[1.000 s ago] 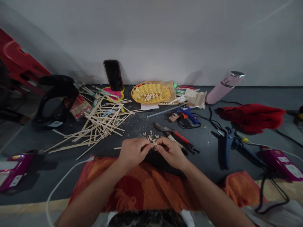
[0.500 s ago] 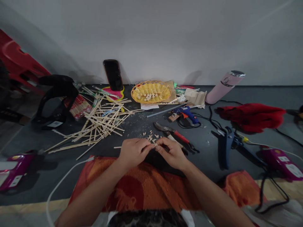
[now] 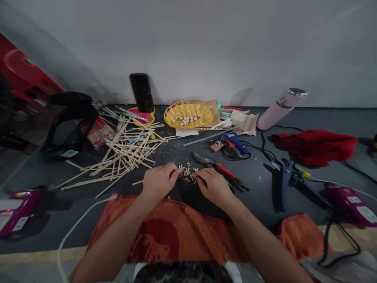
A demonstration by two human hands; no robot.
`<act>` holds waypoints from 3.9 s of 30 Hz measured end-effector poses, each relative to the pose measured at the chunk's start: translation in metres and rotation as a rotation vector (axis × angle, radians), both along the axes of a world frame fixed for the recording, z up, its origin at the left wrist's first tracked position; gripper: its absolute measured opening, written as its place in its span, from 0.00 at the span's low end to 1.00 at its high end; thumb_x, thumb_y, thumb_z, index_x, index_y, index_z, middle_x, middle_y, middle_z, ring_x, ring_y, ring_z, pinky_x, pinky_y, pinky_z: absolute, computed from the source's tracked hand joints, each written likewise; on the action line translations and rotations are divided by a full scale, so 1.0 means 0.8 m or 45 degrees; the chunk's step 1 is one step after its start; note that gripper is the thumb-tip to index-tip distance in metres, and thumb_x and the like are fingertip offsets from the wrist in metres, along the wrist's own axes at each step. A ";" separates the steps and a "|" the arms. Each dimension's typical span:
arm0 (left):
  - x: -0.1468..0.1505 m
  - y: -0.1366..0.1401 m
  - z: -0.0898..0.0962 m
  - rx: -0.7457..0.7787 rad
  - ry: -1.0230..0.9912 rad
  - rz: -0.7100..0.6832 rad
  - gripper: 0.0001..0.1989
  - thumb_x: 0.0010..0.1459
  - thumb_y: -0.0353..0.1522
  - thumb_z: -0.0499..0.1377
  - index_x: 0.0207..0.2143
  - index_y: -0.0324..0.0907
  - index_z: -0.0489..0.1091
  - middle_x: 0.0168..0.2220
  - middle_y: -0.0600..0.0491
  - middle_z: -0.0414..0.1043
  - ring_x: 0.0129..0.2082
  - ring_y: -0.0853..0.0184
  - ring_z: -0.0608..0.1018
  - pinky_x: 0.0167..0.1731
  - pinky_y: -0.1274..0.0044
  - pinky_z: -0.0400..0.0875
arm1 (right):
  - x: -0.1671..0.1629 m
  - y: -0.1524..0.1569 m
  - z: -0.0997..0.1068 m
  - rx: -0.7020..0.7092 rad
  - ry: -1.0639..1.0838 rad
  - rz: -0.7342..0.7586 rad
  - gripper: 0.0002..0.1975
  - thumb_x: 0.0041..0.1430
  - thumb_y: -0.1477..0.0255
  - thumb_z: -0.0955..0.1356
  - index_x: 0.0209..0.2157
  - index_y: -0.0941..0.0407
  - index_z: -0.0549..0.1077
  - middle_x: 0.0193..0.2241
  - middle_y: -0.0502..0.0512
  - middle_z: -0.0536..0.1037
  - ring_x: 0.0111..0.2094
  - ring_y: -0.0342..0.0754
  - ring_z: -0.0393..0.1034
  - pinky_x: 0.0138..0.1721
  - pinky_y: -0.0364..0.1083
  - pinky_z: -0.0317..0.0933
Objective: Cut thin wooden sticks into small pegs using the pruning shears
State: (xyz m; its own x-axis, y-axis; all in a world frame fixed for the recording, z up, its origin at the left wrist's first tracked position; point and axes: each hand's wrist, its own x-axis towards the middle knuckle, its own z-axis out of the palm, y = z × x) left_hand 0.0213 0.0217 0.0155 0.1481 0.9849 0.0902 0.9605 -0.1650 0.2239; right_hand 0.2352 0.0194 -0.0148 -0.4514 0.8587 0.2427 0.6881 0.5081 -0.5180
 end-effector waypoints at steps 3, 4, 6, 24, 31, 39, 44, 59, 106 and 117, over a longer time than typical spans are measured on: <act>0.000 0.001 -0.001 -0.017 -0.002 0.015 0.19 0.63 0.46 0.47 0.33 0.47 0.72 0.27 0.55 0.78 0.28 0.66 0.78 0.25 0.77 0.53 | 0.000 0.001 -0.003 0.057 -0.084 0.029 0.07 0.62 0.76 0.63 0.37 0.56 0.73 0.34 0.56 0.76 0.39 0.50 0.69 0.46 0.49 0.62; 0.000 0.001 -0.002 -0.021 -0.001 0.021 0.19 0.63 0.47 0.47 0.33 0.47 0.72 0.27 0.55 0.78 0.28 0.66 0.78 0.25 0.77 0.53 | 0.000 0.001 -0.003 0.065 -0.088 0.034 0.07 0.63 0.76 0.63 0.37 0.56 0.73 0.34 0.56 0.76 0.39 0.50 0.69 0.46 0.50 0.62; 0.000 0.002 -0.003 -0.031 0.009 0.035 0.20 0.63 0.47 0.47 0.33 0.47 0.72 0.26 0.55 0.77 0.27 0.66 0.78 0.25 0.77 0.53 | 0.001 0.001 -0.003 0.054 -0.068 0.035 0.07 0.63 0.75 0.63 0.36 0.56 0.73 0.34 0.56 0.76 0.38 0.49 0.69 0.45 0.49 0.62; -0.013 0.008 0.001 0.002 0.037 0.088 0.19 0.64 0.45 0.47 0.34 0.46 0.71 0.26 0.52 0.77 0.27 0.64 0.78 0.24 0.77 0.53 | -0.020 0.048 0.016 -0.112 -0.161 0.074 0.11 0.61 0.80 0.62 0.40 0.55 0.75 0.38 0.56 0.75 0.40 0.46 0.70 0.45 0.43 0.61; -0.009 0.006 0.000 -0.031 0.018 0.062 0.18 0.64 0.45 0.47 0.35 0.46 0.71 0.27 0.52 0.77 0.28 0.64 0.78 0.24 0.78 0.54 | -0.029 0.050 0.014 -0.125 -0.264 0.059 0.09 0.61 0.77 0.64 0.38 0.53 0.75 0.37 0.55 0.75 0.39 0.46 0.70 0.40 0.42 0.60; -0.010 0.006 0.002 -0.040 -0.015 0.062 0.18 0.64 0.45 0.47 0.34 0.46 0.71 0.26 0.53 0.77 0.27 0.65 0.78 0.24 0.78 0.55 | -0.028 0.048 0.020 -0.093 -0.276 0.009 0.08 0.63 0.75 0.63 0.37 0.53 0.74 0.37 0.54 0.74 0.39 0.46 0.69 0.39 0.42 0.60; -0.009 0.006 0.001 -0.048 -0.023 0.043 0.19 0.64 0.46 0.47 0.34 0.46 0.71 0.27 0.53 0.77 0.27 0.65 0.78 0.24 0.78 0.54 | -0.025 0.042 0.018 -0.092 -0.263 0.028 0.10 0.63 0.78 0.61 0.38 0.55 0.73 0.36 0.55 0.74 0.40 0.47 0.69 0.44 0.44 0.60; -0.006 0.003 0.005 -0.106 -0.296 -0.033 0.14 0.63 0.43 0.51 0.36 0.48 0.73 0.31 0.56 0.79 0.31 0.66 0.79 0.28 0.79 0.62 | -0.024 0.020 0.025 -0.071 -0.003 0.055 0.07 0.62 0.77 0.63 0.36 0.54 0.73 0.37 0.56 0.75 0.42 0.49 0.67 0.47 0.48 0.60; 0.015 -0.018 0.005 -0.047 -0.791 -0.351 0.08 0.63 0.33 0.53 0.37 0.44 0.73 0.32 0.57 0.79 0.31 0.71 0.79 0.33 0.82 0.68 | -0.026 -0.013 0.027 -0.512 0.841 -0.073 0.08 0.63 0.68 0.64 0.35 0.56 0.72 0.26 0.50 0.73 0.24 0.40 0.66 0.28 0.40 0.61; 0.014 -0.018 0.006 -0.054 -0.806 -0.360 0.08 0.63 0.33 0.53 0.37 0.45 0.73 0.33 0.57 0.78 0.32 0.72 0.78 0.33 0.81 0.67 | -0.027 -0.012 0.027 -0.556 0.875 -0.071 0.09 0.63 0.67 0.64 0.35 0.56 0.72 0.26 0.50 0.73 0.25 0.40 0.66 0.27 0.40 0.61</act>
